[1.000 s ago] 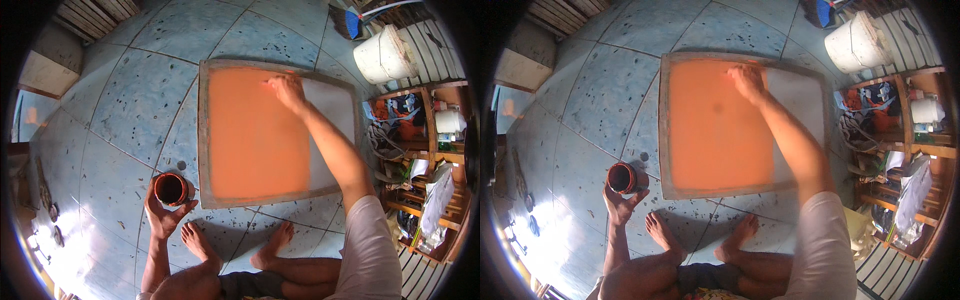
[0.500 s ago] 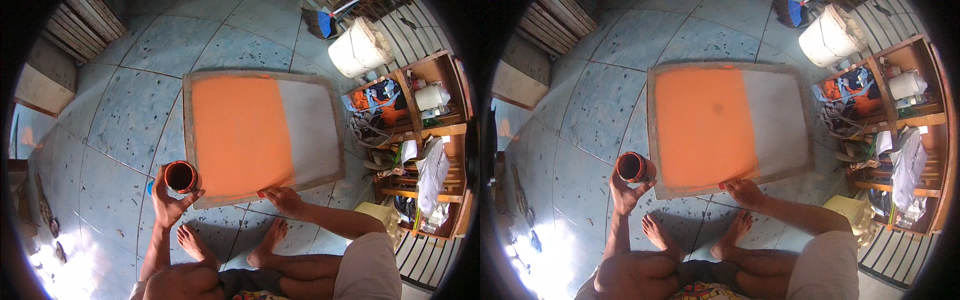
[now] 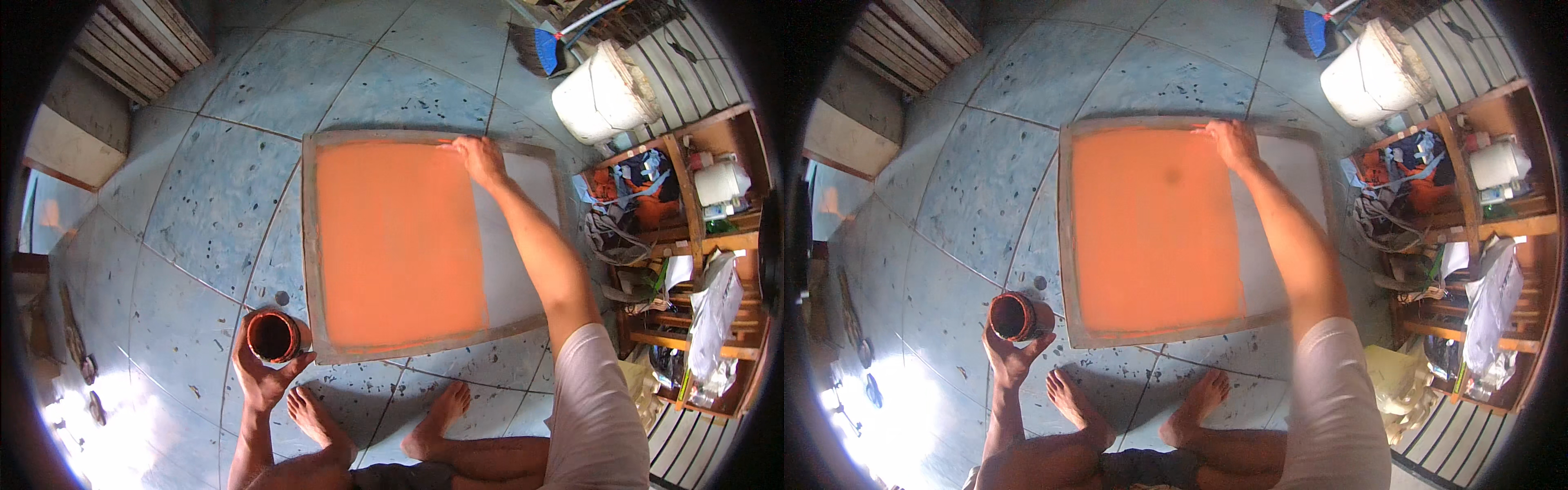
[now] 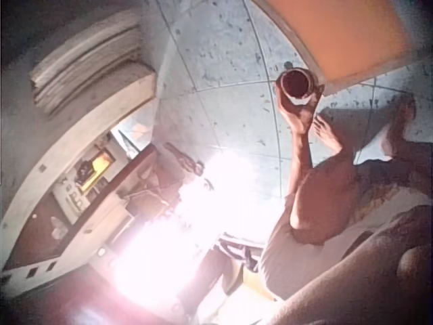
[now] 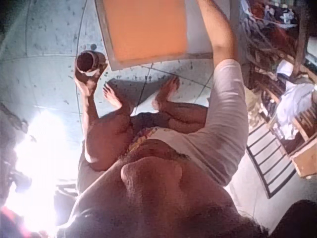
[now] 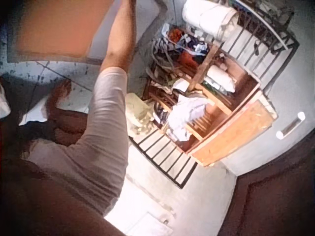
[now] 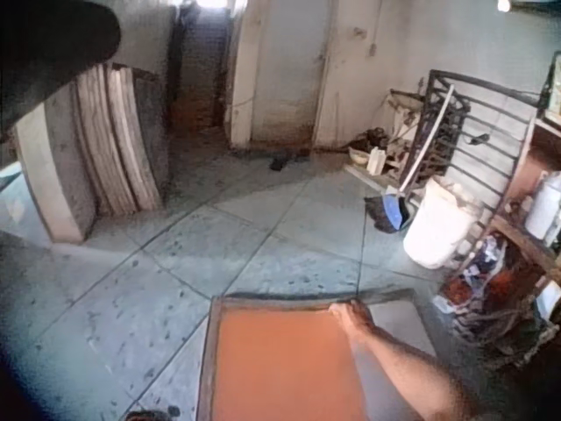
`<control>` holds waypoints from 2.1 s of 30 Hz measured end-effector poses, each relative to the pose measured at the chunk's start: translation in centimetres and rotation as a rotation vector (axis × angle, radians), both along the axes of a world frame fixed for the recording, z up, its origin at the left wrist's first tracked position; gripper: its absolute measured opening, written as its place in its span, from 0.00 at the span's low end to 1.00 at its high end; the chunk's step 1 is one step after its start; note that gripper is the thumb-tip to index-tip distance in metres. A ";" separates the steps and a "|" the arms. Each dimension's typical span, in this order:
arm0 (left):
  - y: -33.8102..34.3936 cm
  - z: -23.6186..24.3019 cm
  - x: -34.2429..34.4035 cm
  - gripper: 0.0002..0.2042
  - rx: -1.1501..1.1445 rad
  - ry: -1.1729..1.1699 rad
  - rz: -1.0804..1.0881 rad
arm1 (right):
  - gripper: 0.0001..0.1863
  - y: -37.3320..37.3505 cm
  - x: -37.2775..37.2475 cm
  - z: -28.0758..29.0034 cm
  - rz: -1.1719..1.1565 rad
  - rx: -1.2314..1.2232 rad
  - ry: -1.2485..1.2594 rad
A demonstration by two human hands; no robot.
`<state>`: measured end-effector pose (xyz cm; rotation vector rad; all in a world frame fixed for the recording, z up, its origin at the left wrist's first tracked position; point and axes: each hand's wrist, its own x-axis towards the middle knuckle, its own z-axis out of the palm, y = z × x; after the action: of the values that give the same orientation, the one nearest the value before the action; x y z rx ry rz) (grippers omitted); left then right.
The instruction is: The person pours red ink from a container onto a screen printing frame and spreads it across the mesh surface using a plastic card.
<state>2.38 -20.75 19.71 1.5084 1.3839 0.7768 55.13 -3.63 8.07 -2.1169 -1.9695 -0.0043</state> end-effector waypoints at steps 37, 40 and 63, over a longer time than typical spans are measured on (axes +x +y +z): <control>0.6 0.6 2.9 0.35 0.112 -0.091 -0.233 | 0.15 -35.9 -14.7 2.5 0.016 -0.397 0.116; 0.6 0.8 1.8 0.35 0.156 -0.077 -0.212 | 0.09 -32.9 -16.1 3.7 -0.177 -0.350 0.326; -1.7 0.8 -5.5 0.34 0.067 -0.100 0.068 | 0.10 -16.2 -6.0 -0.5 -0.640 -0.133 0.319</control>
<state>-3.12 -22.46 20.55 1.4598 1.3520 0.9371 49.14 -19.81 7.59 -2.5476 -1.0910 0.3310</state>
